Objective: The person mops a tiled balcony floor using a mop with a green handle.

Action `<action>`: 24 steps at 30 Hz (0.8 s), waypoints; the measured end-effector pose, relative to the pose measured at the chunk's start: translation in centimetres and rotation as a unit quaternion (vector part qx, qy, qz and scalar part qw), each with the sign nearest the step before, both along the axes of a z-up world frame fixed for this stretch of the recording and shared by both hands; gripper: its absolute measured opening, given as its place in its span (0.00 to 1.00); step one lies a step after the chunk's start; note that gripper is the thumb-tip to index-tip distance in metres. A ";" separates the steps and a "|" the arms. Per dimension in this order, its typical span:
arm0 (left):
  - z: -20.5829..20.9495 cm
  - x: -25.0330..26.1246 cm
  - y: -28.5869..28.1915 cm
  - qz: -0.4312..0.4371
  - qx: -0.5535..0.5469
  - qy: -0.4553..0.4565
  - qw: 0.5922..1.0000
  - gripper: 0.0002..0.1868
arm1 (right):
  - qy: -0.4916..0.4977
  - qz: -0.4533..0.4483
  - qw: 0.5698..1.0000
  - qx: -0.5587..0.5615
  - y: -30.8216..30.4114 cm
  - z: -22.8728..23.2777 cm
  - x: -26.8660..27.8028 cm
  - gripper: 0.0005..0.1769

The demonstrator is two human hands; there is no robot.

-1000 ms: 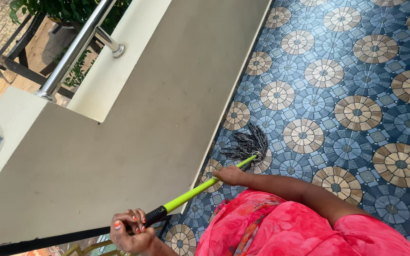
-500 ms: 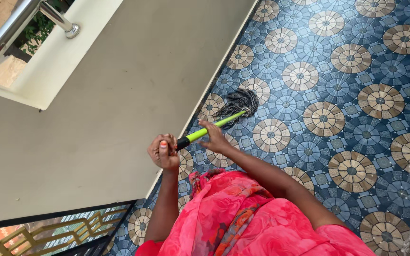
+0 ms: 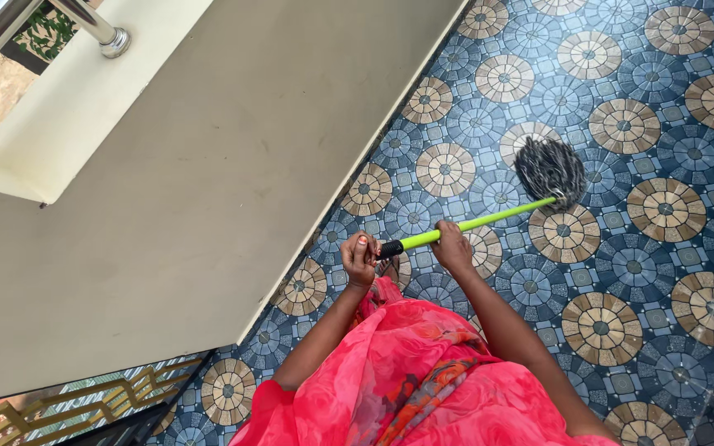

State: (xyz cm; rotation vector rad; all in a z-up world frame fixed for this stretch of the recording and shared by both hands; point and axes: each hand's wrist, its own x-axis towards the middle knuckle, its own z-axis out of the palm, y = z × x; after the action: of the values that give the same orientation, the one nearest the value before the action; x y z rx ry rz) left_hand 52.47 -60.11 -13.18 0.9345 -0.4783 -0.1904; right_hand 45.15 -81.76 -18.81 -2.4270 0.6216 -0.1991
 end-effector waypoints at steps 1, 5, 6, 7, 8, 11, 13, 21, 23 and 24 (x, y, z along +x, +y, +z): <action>-0.8 0.9 -0.5 -0.017 0.006 0.029 0.999 0.25 | 0.019 -0.012 0.999 -0.026 -0.2 0.1 -0.8 0.17; -2.2 2.9 -4.8 -0.120 0.010 0.125 0.985 0.24 | 0.051 -0.101 0.991 -0.072 -1.3 -0.2 -4.3 0.12; -2.0 3.0 -6.1 -0.155 0.027 0.124 0.980 0.25 | 0.055 -0.141 0.986 -0.069 -1.5 -0.7 -5.4 0.11; -1.6 3.3 -7.1 -0.190 0.045 0.122 0.973 0.25 | 0.008 -0.223 0.974 -0.048 -0.9 -1.2 -5.8 0.10; -1.0 3.5 -7.9 -0.232 0.055 0.106 0.965 0.26 | -0.039 -0.303 0.952 -0.027 -0.2 -1.5 -5.7 0.09; 1.6 5.7 -9.5 -0.327 0.052 0.087 0.940 0.27 | -0.108 -0.421 0.900 -0.036 1.5 -2.2 -4.7 0.17; 3.4 7.6 -10.2 -0.367 0.040 0.080 0.926 0.27 | -0.187 -0.393 0.897 -0.078 2.1 -2.6 -3.5 0.11; 10.0 13.1 -10.3 -0.421 0.109 -0.123 0.892 0.29 | -0.258 -0.365 0.893 -0.052 0.1 -2.4 2.1 0.10; 11.1 14.4 -9.6 -0.427 0.087 -0.179 0.882 0.27 | -0.257 -0.332 0.907 -0.019 -1.3 -2.3 4.0 0.13; 11.5 15.1 -9.4 -0.430 0.077 -0.207 0.876 0.26 | -0.256 -0.303 0.918 -0.021 -2.0 -2.2 5.3 0.12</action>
State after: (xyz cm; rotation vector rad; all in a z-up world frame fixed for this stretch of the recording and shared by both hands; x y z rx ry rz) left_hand 67.52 -69.51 -1.66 0.8633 -1.2856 -0.8570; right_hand 50.48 -83.77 -21.00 -2.0130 1.0974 -1.0688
